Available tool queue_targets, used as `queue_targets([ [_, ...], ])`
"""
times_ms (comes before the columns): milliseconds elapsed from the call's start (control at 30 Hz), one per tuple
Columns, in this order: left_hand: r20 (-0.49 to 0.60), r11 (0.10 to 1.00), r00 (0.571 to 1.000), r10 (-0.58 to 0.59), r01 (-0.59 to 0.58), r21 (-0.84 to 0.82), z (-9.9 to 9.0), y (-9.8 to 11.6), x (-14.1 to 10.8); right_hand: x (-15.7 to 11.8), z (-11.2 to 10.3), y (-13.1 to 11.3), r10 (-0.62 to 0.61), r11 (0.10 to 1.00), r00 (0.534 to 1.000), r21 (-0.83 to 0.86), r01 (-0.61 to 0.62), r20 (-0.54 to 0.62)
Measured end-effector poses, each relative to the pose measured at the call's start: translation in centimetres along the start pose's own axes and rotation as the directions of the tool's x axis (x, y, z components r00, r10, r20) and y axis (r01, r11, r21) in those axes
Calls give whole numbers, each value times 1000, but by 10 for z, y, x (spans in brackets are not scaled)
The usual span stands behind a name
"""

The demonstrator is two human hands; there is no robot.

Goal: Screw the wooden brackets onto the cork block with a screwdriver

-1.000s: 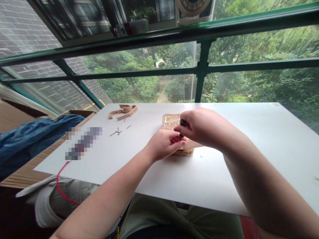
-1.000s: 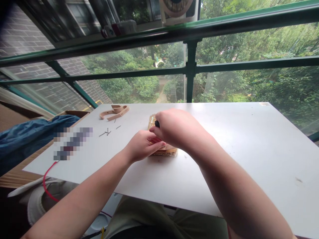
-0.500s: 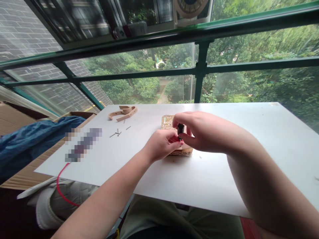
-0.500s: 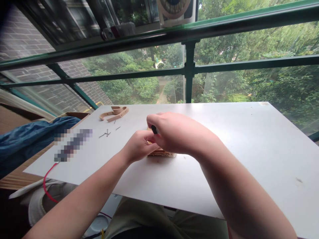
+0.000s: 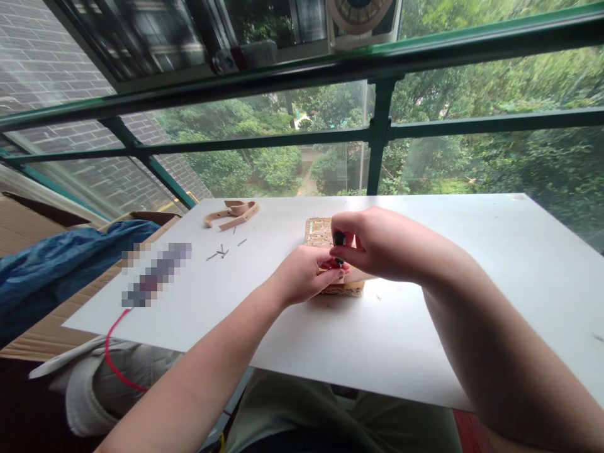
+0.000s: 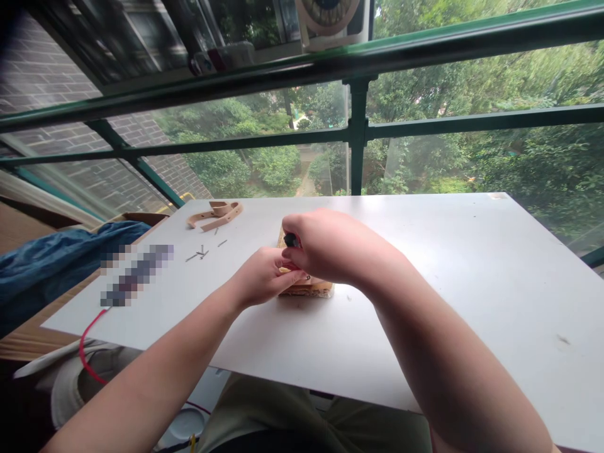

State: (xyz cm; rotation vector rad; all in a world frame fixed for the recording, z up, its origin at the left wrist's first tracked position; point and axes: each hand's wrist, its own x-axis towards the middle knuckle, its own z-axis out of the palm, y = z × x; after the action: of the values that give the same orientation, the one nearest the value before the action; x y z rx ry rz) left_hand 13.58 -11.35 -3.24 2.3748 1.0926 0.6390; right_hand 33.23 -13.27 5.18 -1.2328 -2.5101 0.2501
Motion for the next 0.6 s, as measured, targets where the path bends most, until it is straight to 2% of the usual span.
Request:
queue_targets([
  [200,19,998,1000,-4,3,63,-1,1,1,1,4,6,-9,1000,1000,-12,9,-17],
  [433,-4,993,997,-83,83,81,-3,5,1,2,8,11,-115,991,993,71,115,-8],
  [600,-14,999,999,-32,32,22,-9,6,-1,3,13,8,-161,976,987,149,159,4],
])
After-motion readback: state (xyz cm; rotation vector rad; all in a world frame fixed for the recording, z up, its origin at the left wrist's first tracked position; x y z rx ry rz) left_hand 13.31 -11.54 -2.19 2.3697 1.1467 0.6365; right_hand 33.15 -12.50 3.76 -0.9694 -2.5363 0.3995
